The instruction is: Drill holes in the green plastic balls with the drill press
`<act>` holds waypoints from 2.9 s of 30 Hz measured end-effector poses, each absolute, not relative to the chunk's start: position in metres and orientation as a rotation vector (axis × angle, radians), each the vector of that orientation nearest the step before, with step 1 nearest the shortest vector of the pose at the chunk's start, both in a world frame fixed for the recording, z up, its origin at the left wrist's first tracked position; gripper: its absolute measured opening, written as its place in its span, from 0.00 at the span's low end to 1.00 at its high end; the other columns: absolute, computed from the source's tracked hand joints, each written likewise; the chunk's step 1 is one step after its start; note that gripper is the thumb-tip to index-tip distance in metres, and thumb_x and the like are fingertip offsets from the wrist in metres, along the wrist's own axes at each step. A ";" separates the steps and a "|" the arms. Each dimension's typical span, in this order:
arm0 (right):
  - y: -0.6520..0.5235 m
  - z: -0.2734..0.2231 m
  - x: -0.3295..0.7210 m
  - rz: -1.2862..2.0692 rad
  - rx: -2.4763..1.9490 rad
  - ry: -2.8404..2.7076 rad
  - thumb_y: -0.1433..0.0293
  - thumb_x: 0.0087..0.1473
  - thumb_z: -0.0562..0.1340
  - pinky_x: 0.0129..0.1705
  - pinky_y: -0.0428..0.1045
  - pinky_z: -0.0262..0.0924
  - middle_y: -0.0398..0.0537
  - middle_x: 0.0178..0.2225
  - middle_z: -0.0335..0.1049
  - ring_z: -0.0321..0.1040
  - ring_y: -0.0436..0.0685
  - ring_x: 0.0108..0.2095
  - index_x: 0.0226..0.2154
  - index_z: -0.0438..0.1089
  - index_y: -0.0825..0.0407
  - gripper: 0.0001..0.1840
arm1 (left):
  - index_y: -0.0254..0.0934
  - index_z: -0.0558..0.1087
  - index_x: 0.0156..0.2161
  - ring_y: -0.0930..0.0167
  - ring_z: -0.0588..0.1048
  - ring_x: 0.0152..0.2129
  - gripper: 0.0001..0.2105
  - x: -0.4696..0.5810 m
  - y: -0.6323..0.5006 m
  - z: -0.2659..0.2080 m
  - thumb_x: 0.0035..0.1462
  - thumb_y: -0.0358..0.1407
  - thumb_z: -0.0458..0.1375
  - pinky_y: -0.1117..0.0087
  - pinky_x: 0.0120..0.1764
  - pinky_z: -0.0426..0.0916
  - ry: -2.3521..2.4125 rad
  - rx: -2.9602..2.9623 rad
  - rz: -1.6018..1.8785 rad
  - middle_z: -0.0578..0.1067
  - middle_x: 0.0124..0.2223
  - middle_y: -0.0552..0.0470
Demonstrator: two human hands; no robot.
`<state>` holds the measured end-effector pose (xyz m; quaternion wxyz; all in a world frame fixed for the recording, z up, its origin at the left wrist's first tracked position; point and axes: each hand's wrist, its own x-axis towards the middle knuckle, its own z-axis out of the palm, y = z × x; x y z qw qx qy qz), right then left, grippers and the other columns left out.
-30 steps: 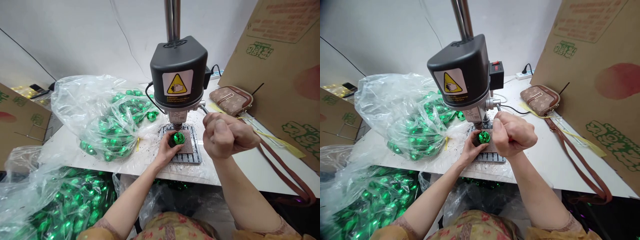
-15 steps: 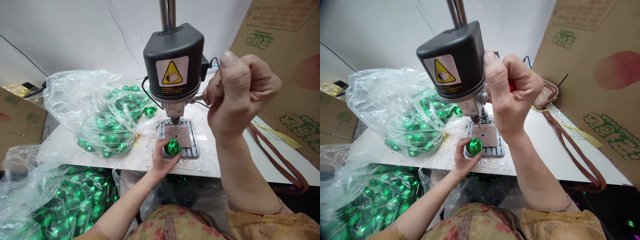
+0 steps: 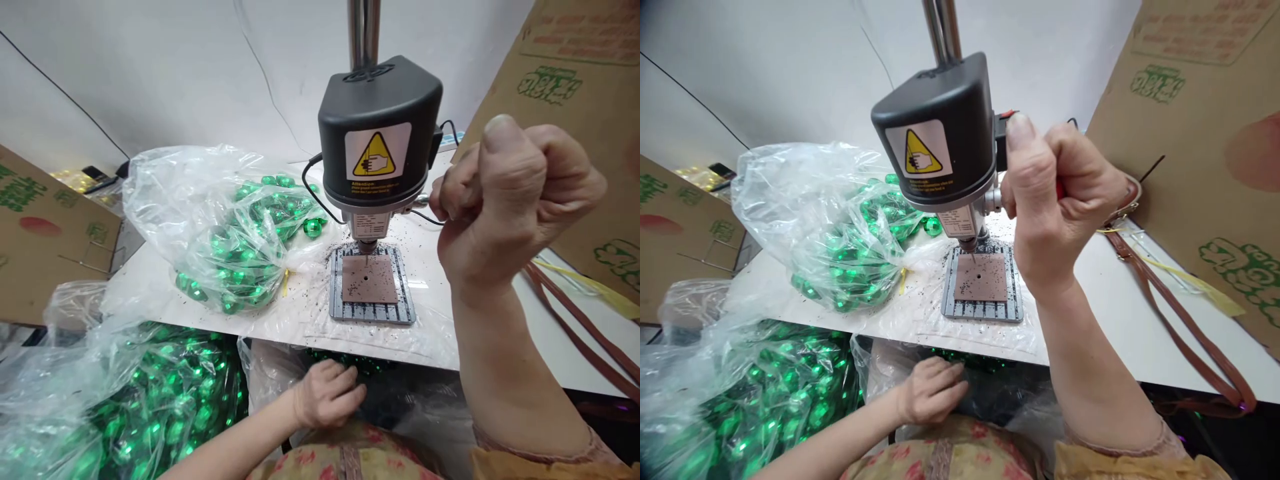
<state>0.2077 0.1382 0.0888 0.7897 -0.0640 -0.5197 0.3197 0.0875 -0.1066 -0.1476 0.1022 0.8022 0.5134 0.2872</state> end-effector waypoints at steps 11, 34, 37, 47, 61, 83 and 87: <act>0.137 0.085 0.208 0.690 -0.134 -1.101 0.69 0.57 0.64 0.19 0.51 0.43 0.36 0.12 0.48 0.47 0.46 0.14 0.15 0.51 0.50 0.26 | 0.36 0.77 0.36 0.52 0.77 0.47 0.07 -0.047 0.125 -0.048 0.51 0.25 0.65 0.53 0.53 0.67 2.491 1.342 1.171 0.79 0.41 0.39; 0.134 0.082 0.210 0.689 -0.170 -1.182 0.63 0.60 0.63 0.21 0.53 0.43 0.38 0.15 0.45 0.46 0.48 0.16 0.19 0.46 0.48 0.28 | 0.38 0.77 0.49 0.65 0.79 0.45 0.28 0.048 0.050 -0.093 0.44 0.46 0.77 0.64 0.52 0.72 1.413 0.901 1.709 0.81 0.48 0.47; 0.135 0.081 0.210 0.656 -0.219 -1.207 0.60 0.61 0.62 0.21 0.53 0.44 0.39 0.16 0.44 0.46 0.48 0.17 0.19 0.46 0.48 0.28 | 0.38 0.76 0.51 0.62 0.78 0.49 0.28 0.048 0.054 -0.098 0.46 0.45 0.76 0.60 0.56 0.70 1.445 0.980 1.665 0.81 0.51 0.45; 0.134 0.077 0.210 0.629 -0.238 -1.238 0.57 0.62 0.59 0.23 0.54 0.49 0.40 0.17 0.49 0.49 0.50 0.18 0.20 0.52 0.48 0.24 | 0.40 0.77 0.54 0.55 0.74 0.58 0.28 0.052 0.053 -0.105 0.48 0.43 0.75 0.51 0.63 0.65 1.648 1.264 1.533 0.78 0.56 0.44; 0.135 0.083 0.212 0.705 -0.192 -1.218 0.64 0.61 0.62 0.22 0.51 0.43 0.39 0.16 0.46 0.46 0.46 0.17 0.19 0.46 0.50 0.27 | 0.39 0.69 0.51 0.62 0.76 0.49 0.26 0.073 0.051 -0.100 0.50 0.42 0.73 0.58 0.54 0.71 1.450 1.336 1.522 0.77 0.51 0.46; 0.132 0.044 0.211 0.559 0.020 -1.152 0.74 0.57 0.61 0.19 0.48 0.39 0.36 0.15 0.42 0.42 0.42 0.15 0.18 0.41 0.52 0.28 | 0.39 0.69 0.53 0.61 0.75 0.53 0.27 0.072 0.050 -0.102 0.51 0.42 0.73 0.57 0.58 0.69 1.424 1.350 1.520 0.76 0.54 0.44; 0.133 0.038 0.213 0.525 0.073 -1.204 0.77 0.56 0.60 0.20 0.47 0.40 0.36 0.16 0.42 0.43 0.42 0.15 0.18 0.42 0.52 0.26 | 0.39 0.69 0.53 0.61 0.75 0.54 0.27 0.071 0.049 -0.102 0.52 0.42 0.73 0.57 0.58 0.69 1.410 1.354 1.515 0.75 0.55 0.44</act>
